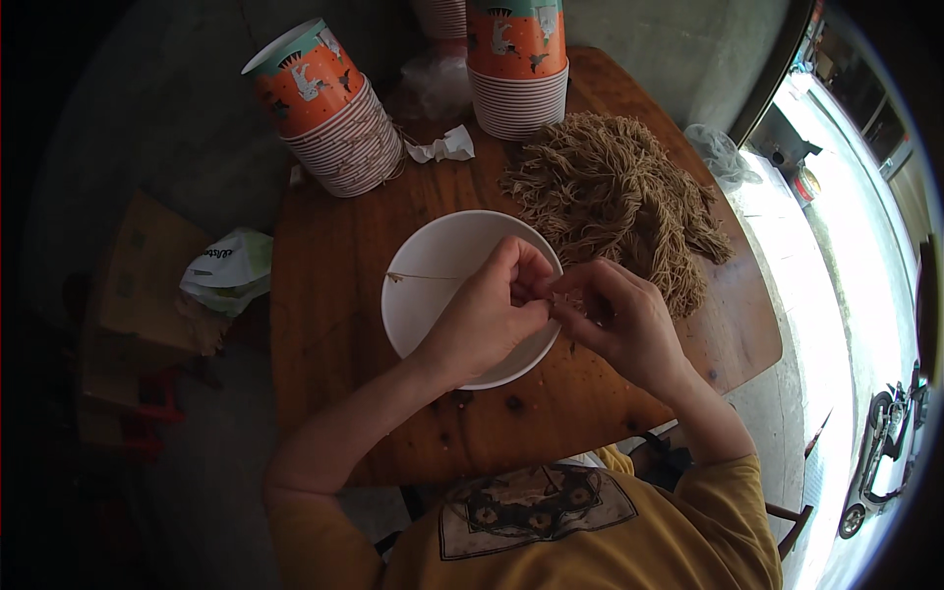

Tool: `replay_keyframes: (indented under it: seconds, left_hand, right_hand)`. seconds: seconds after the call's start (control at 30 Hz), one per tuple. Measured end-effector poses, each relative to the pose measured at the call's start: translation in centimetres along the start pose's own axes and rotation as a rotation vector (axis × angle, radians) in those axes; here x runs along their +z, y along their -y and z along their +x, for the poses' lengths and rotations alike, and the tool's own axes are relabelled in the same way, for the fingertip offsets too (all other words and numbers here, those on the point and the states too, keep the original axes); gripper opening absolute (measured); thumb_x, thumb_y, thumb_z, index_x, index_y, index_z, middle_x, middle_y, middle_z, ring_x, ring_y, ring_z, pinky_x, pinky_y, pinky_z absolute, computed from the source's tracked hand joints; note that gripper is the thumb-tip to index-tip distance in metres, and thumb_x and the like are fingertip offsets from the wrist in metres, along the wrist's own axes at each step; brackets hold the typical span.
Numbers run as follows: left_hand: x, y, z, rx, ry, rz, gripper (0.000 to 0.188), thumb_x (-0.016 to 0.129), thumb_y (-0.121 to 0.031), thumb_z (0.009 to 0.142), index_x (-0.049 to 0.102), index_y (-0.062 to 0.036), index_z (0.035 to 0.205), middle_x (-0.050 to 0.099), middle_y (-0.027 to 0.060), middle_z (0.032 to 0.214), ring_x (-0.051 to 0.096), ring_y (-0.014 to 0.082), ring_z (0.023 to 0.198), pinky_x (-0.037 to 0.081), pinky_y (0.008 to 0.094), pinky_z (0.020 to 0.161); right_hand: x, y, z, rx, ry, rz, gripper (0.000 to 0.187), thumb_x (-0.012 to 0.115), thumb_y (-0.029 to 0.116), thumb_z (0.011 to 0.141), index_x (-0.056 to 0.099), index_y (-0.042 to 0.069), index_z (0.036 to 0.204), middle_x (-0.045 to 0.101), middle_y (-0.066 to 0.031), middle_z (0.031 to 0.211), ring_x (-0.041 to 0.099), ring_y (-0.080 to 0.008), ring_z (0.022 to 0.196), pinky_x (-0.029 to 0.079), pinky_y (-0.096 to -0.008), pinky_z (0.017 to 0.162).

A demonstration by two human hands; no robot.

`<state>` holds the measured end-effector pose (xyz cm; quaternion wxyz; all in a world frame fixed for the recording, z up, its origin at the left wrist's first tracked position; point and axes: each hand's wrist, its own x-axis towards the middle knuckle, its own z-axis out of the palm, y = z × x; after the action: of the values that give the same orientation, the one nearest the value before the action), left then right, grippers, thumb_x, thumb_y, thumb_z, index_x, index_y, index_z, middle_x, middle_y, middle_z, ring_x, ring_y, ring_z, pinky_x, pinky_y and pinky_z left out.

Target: Threading strings through pre-punched holes in paper cups to attach handles for assembly.

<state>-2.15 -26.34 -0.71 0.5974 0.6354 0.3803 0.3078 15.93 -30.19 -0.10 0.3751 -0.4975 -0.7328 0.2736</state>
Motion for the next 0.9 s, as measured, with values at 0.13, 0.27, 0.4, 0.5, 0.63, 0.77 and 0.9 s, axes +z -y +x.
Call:
replay_keyframes:
  seconds: [0.13,0.27,0.4,0.5,0.63,0.77,0.9]
  left_hand:
    - [0.42,-0.47,-0.33,0.006,-0.005,0.107,0.033,0.058,0.005,0.082,0.041,-0.0040,0.108,0.052,0.0031,0.095,0.053,0.0085,0.085,0.046,0.0236,0.079]
    - [0.72,-0.75,-0.33,0.060,-0.011,0.201,0.034,0.059,0.005,0.082,0.041,-0.0046,0.109,0.051,0.0029,0.093,0.052,0.0083,0.082,0.046,0.0238,0.076]
    - [0.78,-0.28,-0.29,0.160,-0.041,0.268,0.033,0.059,0.002,0.082,0.041,-0.0046,0.109,0.053,0.0051,0.086,0.059,0.0132,0.077,0.051,0.0278,0.069]
    - [0.74,-0.46,-0.36,0.200,-0.025,0.274,0.034,0.059,0.002,0.082,0.041,-0.0046,0.111,0.054,0.0051,0.086,0.059,0.0132,0.077,0.051,0.0279,0.069]
    - [0.57,-0.52,-0.49,0.255,-0.002,0.308,0.035,0.057,0.004,0.082,0.041,-0.0049,0.112,0.053,0.0049,0.085,0.057,0.0130,0.078,0.050,0.0281,0.069]
    - [0.43,-0.59,-0.52,0.258,0.007,0.332,0.035,0.057,0.004,0.082,0.042,-0.0052,0.112,0.053,0.0048,0.085,0.056,0.0130,0.078,0.049,0.0285,0.069]
    - [0.38,-0.50,-0.51,0.234,-0.008,0.320,0.036,0.057,0.004,0.081,0.042,-0.0056,0.112,0.053,0.0047,0.085,0.056,0.0134,0.077,0.049,0.0289,0.068]
  right_hand:
    - [0.04,0.04,-0.21,-0.039,-0.047,-0.037,0.014,0.070,0.011,0.079,0.063,0.006,0.089,0.056,-0.0058,0.075,0.058,-0.0182,0.063,0.047,-0.0307,0.056]
    - [-0.08,-0.20,-0.22,-0.066,-0.070,-0.069,0.012,0.070,0.011,0.079,0.063,0.006,0.087,0.056,-0.0063,0.074,0.059,-0.0202,0.063,0.048,-0.0316,0.056]
    - [-0.14,-0.17,-0.19,-0.120,-0.065,-0.111,0.012,0.069,0.010,0.078,0.060,0.005,0.084,0.056,-0.0066,0.073,0.059,-0.0210,0.063,0.049,-0.0323,0.057]
    - [-0.09,-0.20,-0.17,-0.116,-0.049,-0.119,0.013,0.068,0.009,0.077,0.058,0.004,0.083,0.055,-0.0068,0.073,0.059,-0.0210,0.063,0.049,-0.0323,0.057]
    - [0.13,-0.33,-0.13,-0.122,-0.044,-0.107,0.014,0.068,0.008,0.076,0.057,0.004,0.084,0.055,-0.0071,0.073,0.058,-0.0206,0.062,0.049,-0.0320,0.057]
    - [0.22,-0.39,-0.14,-0.116,-0.037,-0.088,0.015,0.068,0.010,0.077,0.057,0.005,0.085,0.055,-0.0072,0.074,0.058,-0.0202,0.062,0.049,-0.0320,0.057]
    - [0.14,-0.15,-0.32,-0.112,-0.022,-0.071,0.014,0.068,0.010,0.078,0.057,0.004,0.085,0.054,-0.0069,0.074,0.058,-0.0201,0.062,0.048,-0.0320,0.056]
